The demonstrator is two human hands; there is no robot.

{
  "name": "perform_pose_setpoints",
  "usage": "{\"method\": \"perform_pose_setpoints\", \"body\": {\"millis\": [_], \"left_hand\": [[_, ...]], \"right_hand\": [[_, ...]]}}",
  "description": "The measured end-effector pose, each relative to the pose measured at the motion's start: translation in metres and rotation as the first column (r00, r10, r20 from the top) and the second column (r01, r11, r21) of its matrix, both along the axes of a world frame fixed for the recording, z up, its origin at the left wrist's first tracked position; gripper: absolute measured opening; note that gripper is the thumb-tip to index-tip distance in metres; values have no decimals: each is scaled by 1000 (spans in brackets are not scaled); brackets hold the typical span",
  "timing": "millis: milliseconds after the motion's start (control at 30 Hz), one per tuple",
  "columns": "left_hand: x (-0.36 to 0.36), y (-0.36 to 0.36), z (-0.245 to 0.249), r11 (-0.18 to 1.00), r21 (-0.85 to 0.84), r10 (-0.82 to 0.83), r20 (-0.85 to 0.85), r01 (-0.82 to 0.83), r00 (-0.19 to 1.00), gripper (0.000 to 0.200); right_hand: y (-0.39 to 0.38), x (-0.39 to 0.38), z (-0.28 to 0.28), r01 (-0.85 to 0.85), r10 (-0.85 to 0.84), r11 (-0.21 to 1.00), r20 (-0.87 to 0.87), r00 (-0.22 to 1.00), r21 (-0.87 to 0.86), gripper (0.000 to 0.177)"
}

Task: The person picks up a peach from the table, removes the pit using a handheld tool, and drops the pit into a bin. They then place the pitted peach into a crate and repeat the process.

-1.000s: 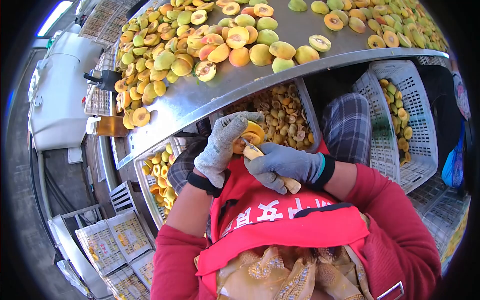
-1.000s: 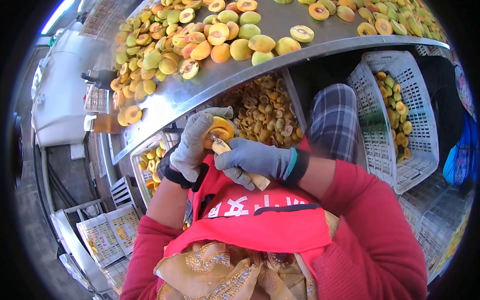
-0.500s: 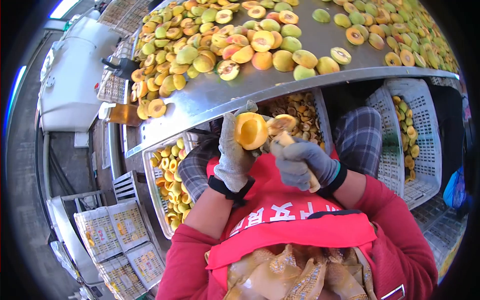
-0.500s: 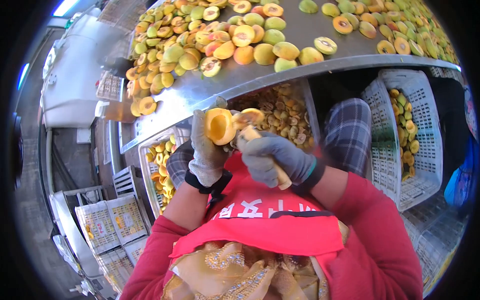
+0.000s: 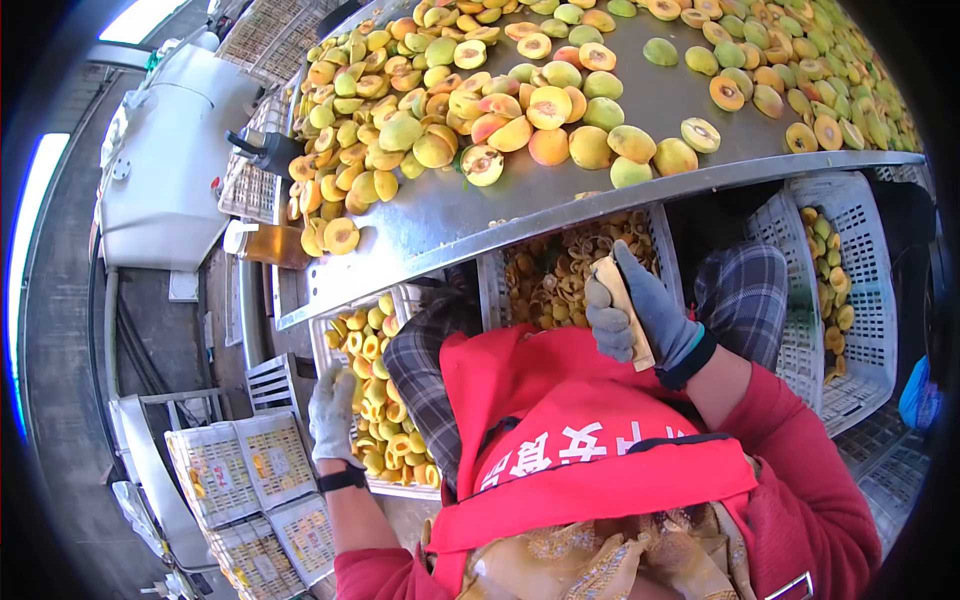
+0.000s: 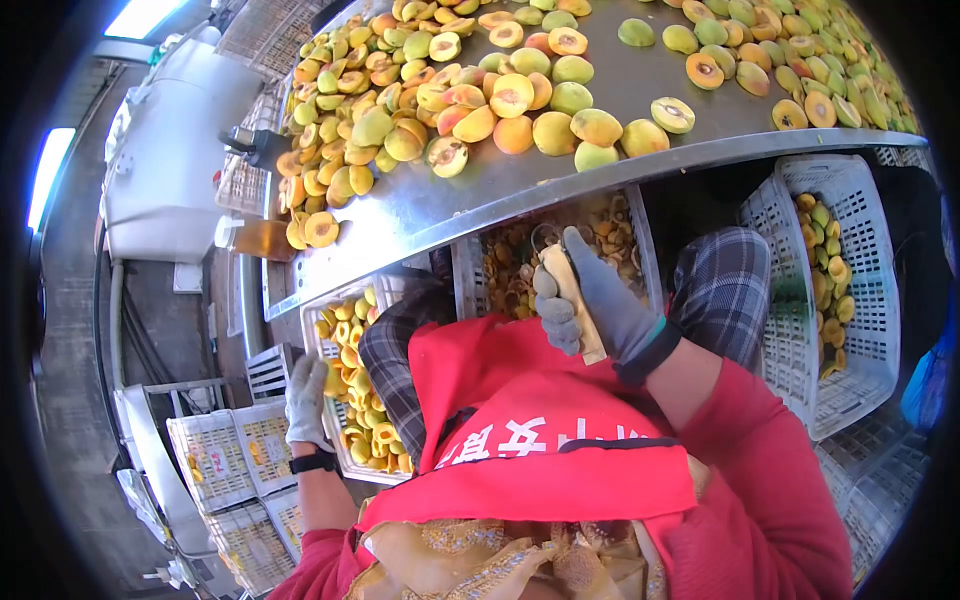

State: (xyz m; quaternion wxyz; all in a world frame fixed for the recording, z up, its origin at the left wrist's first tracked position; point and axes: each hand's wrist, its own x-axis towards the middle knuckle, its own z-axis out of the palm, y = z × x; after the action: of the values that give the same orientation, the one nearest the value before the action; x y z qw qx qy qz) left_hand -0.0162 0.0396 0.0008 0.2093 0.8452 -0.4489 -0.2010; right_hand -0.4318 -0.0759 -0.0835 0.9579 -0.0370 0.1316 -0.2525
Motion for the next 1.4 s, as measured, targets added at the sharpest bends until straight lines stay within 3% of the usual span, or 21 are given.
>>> {"method": "perform_pose_setpoints", "body": {"millis": [33,100,167,233,300,367,433,467,567,600,667,700,733,767,833,933,967,1033,1067,1267,1400], "left_hand": [[-1,2,6,991,134,-35,260,0,965,49],[-3,-14,6,995,-27,-84,217,92,973,45],[-47,-66,25,961,-183,-215,-27,207,976,42],[-71,-121,14,877,-244,-403,92,413,910,40],[-128,-174,23,868,-101,-469,151,486,870,42],[-151,-222,2,753,-79,-627,216,654,748,51],[-167,-261,-23,740,83,-663,258,667,703,63],[-165,-273,-45,675,77,-722,278,734,634,68],[-177,-280,-64,785,189,-608,419,590,675,68],[-181,-278,-55,778,209,-621,402,593,673,59],[-173,-270,-53,817,86,-573,15,570,819,50],[-172,-268,-51,842,27,-526,-184,540,830,45],[-180,-251,-36,862,-162,-496,-462,479,736,37],[-189,-234,-20,872,-242,-477,-615,425,628,37],[-210,-198,5,859,-308,-488,-734,409,472,38],[-234,-158,16,816,-187,-446,-806,547,390,48],[-239,-150,5,794,-230,-467,-824,563,322,51],[-243,-139,-12,807,-191,-442,-822,558,359,49],[-240,-133,-13,823,-164,-379,-872,544,309,55],[-230,-117,-56,843,-331,-487,-804,423,341,62],[-226,-109,-35,845,-110,-391,-795,524,463,66]], "right_hand": [[-1,0,3,-1,1,1000,-24,1000,-6,62],[-3,3,7,0,1,999,-31,1000,37,61],[-5,6,6,-18,20,998,-22,1000,66,59],[-7,8,2,-37,37,996,5,999,79,55],[-8,8,3,-3,3,999,-10,1000,42,51],[-9,6,2,30,-29,999,-38,999,27,49],[-11,1,2,83,-84,996,-49,995,-17,47],[-12,-1,1,103,-105,994,-55,993,-34,47],[-17,-10,3,167,-171,985,-104,980,-47,45],[-20,-14,4,195,-197,980,-93,976,-31,44],[-23,-22,10,281,-281,960,-90,955,-10,40],[-27,-27,11,309,-309,951,-99,946,-15,38],[-31,-31,9,339,-339,941,-108,935,-19,37],[-31,-33,8,367,-366,930,-117,923,-21,35],[-27,-27,13,395,-423,906,-292,858,-152,31],[-22,-18,17,343,-489,856,-386,782,-387,33],[-20,-15,17,299,-462,863,-396,794,-406,33],[-16,-11,17,215,-410,873,-419,810,-438,32],[-15,-10,12,143,-362,887,-472,804,-439,30],[-9,-7,9,31,-277,893,-492,825,-449,28],[-5,-2,5,56,-277,905,-482,832,-422,27]]}}
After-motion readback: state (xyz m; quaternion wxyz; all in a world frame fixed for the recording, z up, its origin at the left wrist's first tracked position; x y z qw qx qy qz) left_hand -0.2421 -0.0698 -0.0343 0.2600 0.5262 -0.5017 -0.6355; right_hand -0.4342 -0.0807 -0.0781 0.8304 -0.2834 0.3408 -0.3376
